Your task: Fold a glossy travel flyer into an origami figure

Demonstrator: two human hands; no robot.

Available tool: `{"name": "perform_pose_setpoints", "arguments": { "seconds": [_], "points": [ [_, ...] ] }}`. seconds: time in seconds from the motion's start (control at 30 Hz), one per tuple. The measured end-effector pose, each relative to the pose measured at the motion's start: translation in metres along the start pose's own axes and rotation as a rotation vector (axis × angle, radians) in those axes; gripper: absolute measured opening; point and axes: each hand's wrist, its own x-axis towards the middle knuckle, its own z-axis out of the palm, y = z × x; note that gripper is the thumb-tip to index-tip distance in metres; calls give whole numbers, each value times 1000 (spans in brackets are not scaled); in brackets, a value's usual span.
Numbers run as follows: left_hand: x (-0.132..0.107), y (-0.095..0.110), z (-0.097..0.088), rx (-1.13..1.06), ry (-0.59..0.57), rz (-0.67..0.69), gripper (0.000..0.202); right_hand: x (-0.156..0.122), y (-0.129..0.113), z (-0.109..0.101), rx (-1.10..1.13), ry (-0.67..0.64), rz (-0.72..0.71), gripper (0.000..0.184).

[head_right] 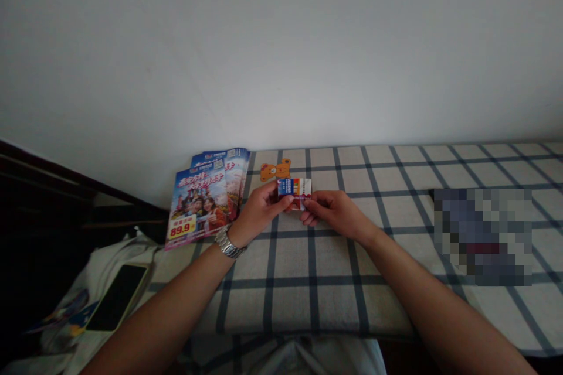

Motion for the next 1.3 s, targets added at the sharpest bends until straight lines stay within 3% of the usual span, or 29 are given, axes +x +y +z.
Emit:
{"name": "perform_pose_setpoints", "arguments": {
  "seconds": [0.27, 0.83, 1.03, 1.3],
  "points": [
    [0, 3, 2, -45, 9, 0, 29, -1, -2, 0, 32, -11, 24, 44],
    [3, -5, -3, 86, 60, 64, 26, -1, 0, -1, 105, -56, 20, 41],
    [3, -2, -4, 57, 40, 83, 29, 1, -1, -1, 45, 80, -49, 40],
    [1, -3, 0, 74, 18, 37, 31, 2, 0, -1, 73, 115, 19, 39]
  ]
}}
